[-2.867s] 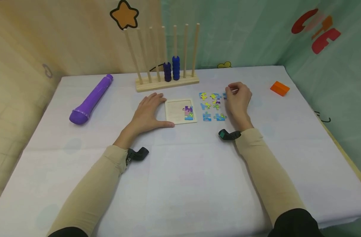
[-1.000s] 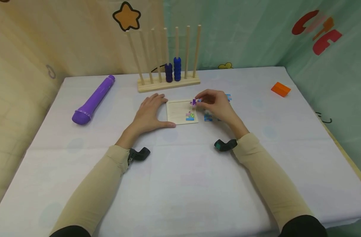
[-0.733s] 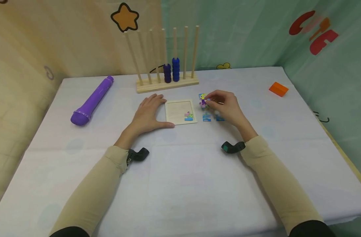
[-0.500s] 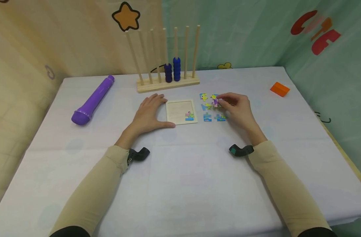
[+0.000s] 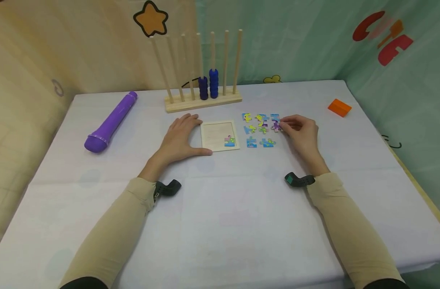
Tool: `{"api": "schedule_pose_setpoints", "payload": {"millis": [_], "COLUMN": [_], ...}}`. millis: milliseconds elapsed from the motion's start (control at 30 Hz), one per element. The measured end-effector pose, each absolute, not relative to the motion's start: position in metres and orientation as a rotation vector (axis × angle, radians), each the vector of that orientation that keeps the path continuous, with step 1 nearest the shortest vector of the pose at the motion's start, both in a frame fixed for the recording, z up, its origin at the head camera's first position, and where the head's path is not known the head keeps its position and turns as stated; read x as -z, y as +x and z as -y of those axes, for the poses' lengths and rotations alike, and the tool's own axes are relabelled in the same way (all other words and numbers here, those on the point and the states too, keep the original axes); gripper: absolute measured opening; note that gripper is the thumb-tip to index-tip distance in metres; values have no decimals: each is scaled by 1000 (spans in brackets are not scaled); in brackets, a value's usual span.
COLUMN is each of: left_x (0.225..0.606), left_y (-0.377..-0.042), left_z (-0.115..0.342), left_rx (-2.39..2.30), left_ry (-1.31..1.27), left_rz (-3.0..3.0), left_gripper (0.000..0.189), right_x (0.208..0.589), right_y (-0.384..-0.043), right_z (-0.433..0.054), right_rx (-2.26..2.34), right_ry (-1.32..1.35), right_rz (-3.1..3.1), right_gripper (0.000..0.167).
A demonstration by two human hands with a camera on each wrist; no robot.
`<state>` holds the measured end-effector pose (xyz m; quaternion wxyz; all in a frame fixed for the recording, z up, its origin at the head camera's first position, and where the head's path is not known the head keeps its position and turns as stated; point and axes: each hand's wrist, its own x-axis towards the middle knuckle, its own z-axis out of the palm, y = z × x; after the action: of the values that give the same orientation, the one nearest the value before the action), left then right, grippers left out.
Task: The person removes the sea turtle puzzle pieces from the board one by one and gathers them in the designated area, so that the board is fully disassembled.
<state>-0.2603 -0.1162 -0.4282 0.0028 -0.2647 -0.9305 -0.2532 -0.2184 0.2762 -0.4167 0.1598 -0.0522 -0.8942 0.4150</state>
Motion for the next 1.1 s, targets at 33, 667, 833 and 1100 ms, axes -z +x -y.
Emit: {"api": "schedule_pose_setpoints", "payload": {"millis": [33, 667, 833, 1100], "left_x": [428, 427, 428, 428], "left_y": [-260, -260, -260, -260], "left_z": [116, 119, 118, 117], "left_rx": [793, 807, 802, 792], "left_ry": [-830, -827, -828, -837], "left_rz": [2919, 2923, 2923, 2919], "left_gripper": [109, 108, 108, 108], "right_x": [418, 420, 419, 423], "right_y": [-219, -210, -205, -199], "right_z": [-276, -238, -219, -189], "right_rx": [-1163, -1037, -1058, -1109], "right_ry": [-138, 65, 206, 446], "right_rz": [2553, 2413, 2415, 2452], "right_gripper": [30, 18, 16, 23]}}
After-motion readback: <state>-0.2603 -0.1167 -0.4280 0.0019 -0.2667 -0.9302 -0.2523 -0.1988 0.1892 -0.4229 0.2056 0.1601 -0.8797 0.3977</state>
